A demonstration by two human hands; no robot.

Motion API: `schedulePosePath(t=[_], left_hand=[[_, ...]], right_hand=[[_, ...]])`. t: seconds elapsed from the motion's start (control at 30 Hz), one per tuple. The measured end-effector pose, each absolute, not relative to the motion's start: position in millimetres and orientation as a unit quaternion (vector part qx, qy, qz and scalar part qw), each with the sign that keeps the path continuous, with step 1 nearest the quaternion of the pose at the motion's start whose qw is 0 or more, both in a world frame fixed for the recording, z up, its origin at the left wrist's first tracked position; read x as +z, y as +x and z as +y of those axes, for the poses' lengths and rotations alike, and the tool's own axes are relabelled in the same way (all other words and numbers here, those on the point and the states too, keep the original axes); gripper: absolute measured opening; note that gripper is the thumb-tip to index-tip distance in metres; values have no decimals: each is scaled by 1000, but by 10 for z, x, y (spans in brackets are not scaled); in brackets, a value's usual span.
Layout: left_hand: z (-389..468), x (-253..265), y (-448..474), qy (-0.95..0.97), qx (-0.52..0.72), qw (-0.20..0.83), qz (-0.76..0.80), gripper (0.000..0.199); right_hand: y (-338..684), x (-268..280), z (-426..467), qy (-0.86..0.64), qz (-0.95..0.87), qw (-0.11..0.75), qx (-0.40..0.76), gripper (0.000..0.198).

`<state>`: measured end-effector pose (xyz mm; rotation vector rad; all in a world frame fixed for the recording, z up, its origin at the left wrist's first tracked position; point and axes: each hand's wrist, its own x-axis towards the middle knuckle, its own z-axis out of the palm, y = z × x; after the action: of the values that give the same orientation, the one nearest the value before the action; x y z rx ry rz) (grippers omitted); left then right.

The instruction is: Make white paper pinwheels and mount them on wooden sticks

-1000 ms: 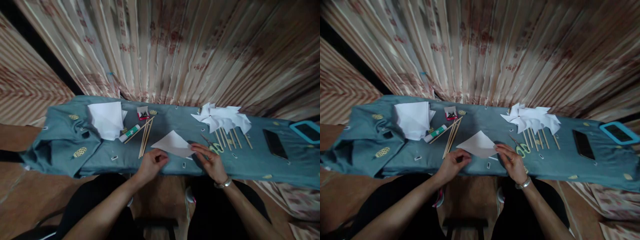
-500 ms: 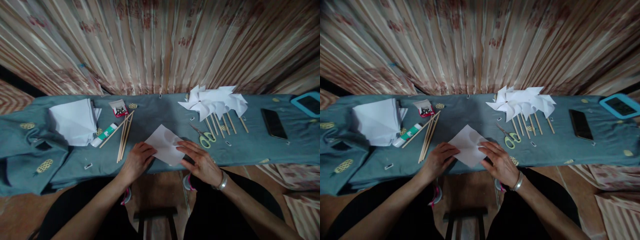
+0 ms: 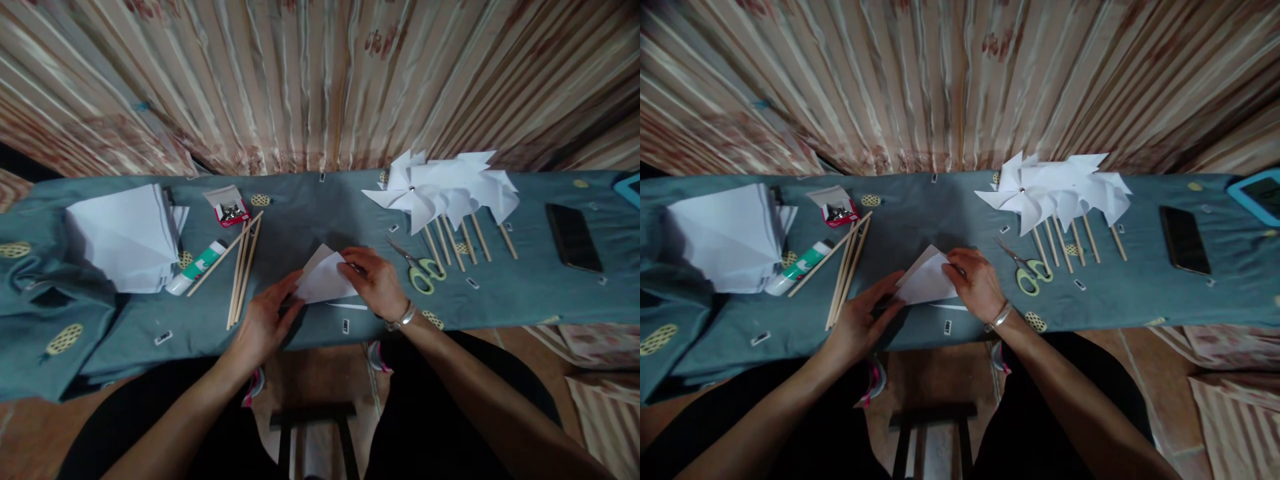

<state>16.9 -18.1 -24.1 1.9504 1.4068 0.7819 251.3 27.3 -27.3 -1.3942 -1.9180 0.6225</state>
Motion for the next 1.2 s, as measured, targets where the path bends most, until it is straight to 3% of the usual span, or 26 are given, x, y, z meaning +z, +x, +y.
schedulePosePath(t=[0.3, 0.67, 1.2], left_hand=[[-171, -283, 90, 762, 300, 259, 512, 39], [-168, -256, 80, 791, 288, 213, 496, 29], [-164, -239, 68, 795, 270, 228, 493, 23]], right_hand=[[2401, -278, 330, -529, -801, 269, 77, 20], [2345, -280, 408, -555, -773, 287, 107, 9], [2305, -283, 441, -570, -762, 288, 108, 11]])
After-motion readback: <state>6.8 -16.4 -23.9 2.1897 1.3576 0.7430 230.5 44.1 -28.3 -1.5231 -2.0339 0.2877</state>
